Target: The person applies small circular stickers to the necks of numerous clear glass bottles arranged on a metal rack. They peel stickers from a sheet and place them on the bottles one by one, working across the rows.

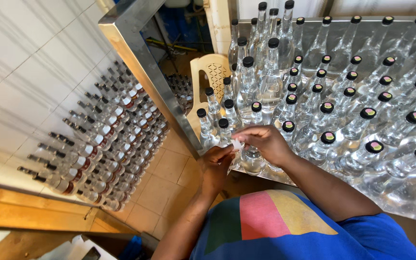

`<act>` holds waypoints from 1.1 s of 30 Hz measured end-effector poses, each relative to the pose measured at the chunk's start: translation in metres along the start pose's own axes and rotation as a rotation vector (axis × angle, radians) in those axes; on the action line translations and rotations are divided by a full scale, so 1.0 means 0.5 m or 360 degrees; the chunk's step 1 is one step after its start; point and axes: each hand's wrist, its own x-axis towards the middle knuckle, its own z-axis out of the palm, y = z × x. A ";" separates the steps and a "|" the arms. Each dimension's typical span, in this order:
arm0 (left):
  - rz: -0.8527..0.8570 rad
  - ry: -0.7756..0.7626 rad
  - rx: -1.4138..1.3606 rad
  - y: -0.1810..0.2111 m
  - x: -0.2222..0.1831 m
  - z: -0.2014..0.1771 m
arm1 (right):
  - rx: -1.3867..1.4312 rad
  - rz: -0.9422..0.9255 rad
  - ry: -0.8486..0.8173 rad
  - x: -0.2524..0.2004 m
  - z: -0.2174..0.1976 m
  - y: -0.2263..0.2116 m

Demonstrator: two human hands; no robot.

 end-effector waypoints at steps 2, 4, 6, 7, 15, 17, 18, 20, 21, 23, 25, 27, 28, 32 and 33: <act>-0.0055 -0.0037 0.0059 -0.029 0.022 -0.018 | -0.0193 -0.0056 0.0195 0.020 -0.002 0.033; -0.0105 -0.0084 0.0122 -0.053 0.038 -0.039 | -0.0384 -0.0109 0.0403 0.039 0.008 0.062; -0.0198 -0.0048 0.0121 -0.070 0.050 -0.060 | -0.0946 -0.0452 0.0388 0.066 0.026 0.087; -0.0188 -0.0069 0.0116 -0.063 0.067 -0.076 | -0.0956 -0.0454 0.0410 0.084 0.033 0.099; -0.0301 -0.0172 -0.0142 -0.050 0.149 -0.178 | -0.2132 -0.0702 0.0368 0.120 0.054 0.185; -0.0238 -0.0217 -0.0187 -0.088 0.166 -0.178 | -0.2155 -0.0679 0.0400 0.116 0.068 0.195; -0.0172 -0.0235 -0.0225 -0.106 0.176 -0.175 | -0.2163 -0.0677 0.0415 0.116 0.073 0.199; -0.0188 -0.0304 -0.0253 -0.144 0.193 -0.164 | -0.2232 -0.0669 0.0432 0.108 0.066 0.220; -0.0212 -0.0342 -0.0270 -0.162 0.199 -0.162 | -0.2283 -0.0673 0.0422 0.102 0.067 0.231; -0.0210 -0.0420 -0.0294 -0.155 0.208 -0.170 | -0.2355 -0.0621 0.0511 0.082 0.084 0.220; -0.0206 -0.0496 -0.0318 -0.147 0.218 -0.170 | -0.2425 -0.0571 0.0599 0.071 0.100 0.201; -0.0190 -0.0570 -0.0275 -0.138 0.222 -0.166 | -0.2198 -0.0216 0.0564 0.061 0.117 0.178; -0.0185 -0.0601 -0.0282 -0.147 0.227 -0.158 | -0.2209 -0.0200 0.0591 0.056 0.114 0.179; -0.0184 -0.0767 -0.0183 -0.172 0.238 -0.141 | -0.1671 0.0211 0.0874 0.041 0.134 0.165; -0.0155 -0.0778 -0.0170 -0.176 0.240 -0.139 | -0.1668 0.0049 0.1003 0.043 0.146 0.155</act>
